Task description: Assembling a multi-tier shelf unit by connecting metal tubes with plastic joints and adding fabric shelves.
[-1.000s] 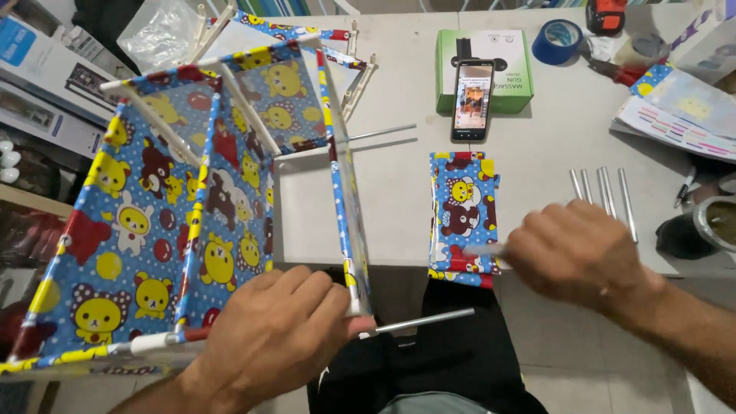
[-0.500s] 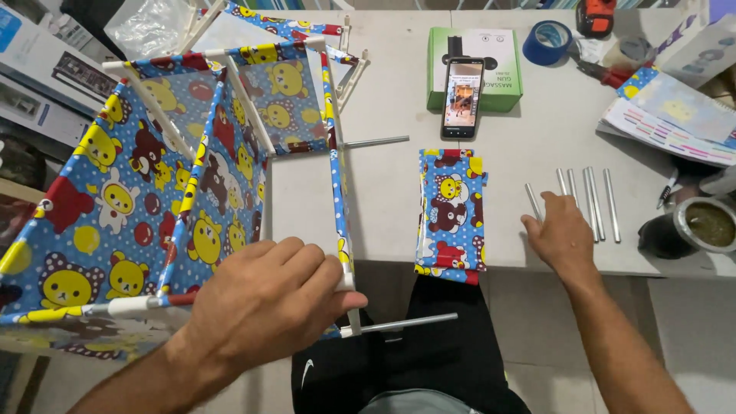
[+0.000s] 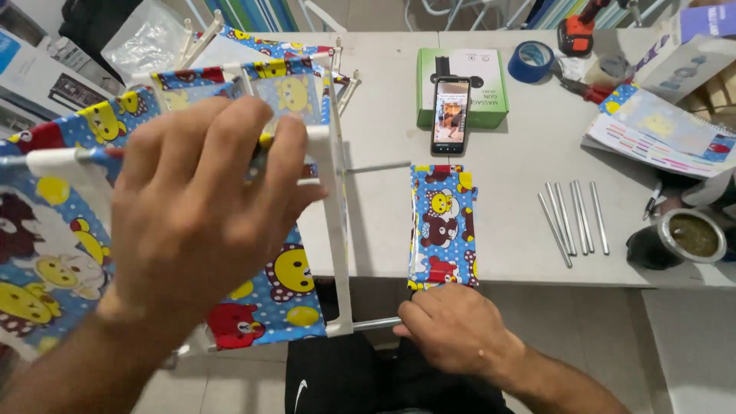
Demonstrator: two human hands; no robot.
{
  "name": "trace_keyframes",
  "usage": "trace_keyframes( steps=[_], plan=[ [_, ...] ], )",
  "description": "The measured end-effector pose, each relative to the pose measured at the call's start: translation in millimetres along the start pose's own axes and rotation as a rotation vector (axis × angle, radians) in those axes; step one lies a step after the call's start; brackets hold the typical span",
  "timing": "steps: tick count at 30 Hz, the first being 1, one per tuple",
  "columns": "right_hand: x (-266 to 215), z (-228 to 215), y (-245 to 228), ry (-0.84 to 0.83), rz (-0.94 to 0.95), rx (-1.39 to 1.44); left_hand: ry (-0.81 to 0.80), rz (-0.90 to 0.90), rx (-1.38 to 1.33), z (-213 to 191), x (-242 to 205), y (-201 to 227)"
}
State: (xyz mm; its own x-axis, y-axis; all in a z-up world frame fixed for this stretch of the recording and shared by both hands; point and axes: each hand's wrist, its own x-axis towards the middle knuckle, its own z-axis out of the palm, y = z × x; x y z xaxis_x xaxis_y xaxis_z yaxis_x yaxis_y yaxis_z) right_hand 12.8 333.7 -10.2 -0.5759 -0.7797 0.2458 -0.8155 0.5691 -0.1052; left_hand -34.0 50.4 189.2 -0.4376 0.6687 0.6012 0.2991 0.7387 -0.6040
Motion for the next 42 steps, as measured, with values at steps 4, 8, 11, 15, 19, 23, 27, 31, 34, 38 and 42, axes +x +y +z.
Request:
trace_keyframes(
  steps=[4, 8, 11, 15, 19, 23, 27, 31, 34, 38, 42],
  plan=[
    [13.1, -32.2, 3.4, 0.236, -0.028, -0.024, 0.066, 0.18, -0.271, -30.9, -25.0, 40.9],
    [20.6, -46.4, 2.1, 0.263, -0.043, -0.048, -0.14, 0.227, -0.383, -4.9, -71.1, 91.8],
    [23.7, -48.5, 5.1, 0.217, -0.058, -0.031, -0.062, 0.186, -0.348, 1.9, -73.2, 89.9],
    [29.3, -56.6, 3.1, 0.325, -0.131, -0.135, -0.027, 0.247, -0.324, 9.4, -77.9, 88.4],
    [32.3, -66.7, 6.2, 0.494, -0.249, -0.344, -0.051, 0.244, -0.35, 5.8, -79.8, 89.7],
    [35.2, -73.9, 14.9, 0.595, -0.331, -0.423, 0.0, 0.218, -0.315, 0.7, -70.9, 88.7],
    [35.3, -65.0, 21.6, 0.5, -0.265, -0.281, -0.004, 0.196, -0.333, 9.1, -64.1, 84.6],
    [43.0, -76.2, 30.7, -0.378, 0.183, 0.253, -0.055, 0.229, -0.279, 18.9, -64.0, 86.6],
    [63.2, -96.4, 41.5, -0.604, 0.099, 0.443, -0.01, 0.216, -0.33, 17.1, -61.1, 86.2],
    [57.8, -69.7, 58.7, -0.53, -0.13, 0.459, -0.009, 0.214, -0.402, 18.2, -61.6, 79.6],
    [48.0, -61.7, 55.5, -0.065, -0.323, -0.119, -0.033, 0.209, -0.446, 22.8, -61.2, 76.3]
  ],
)
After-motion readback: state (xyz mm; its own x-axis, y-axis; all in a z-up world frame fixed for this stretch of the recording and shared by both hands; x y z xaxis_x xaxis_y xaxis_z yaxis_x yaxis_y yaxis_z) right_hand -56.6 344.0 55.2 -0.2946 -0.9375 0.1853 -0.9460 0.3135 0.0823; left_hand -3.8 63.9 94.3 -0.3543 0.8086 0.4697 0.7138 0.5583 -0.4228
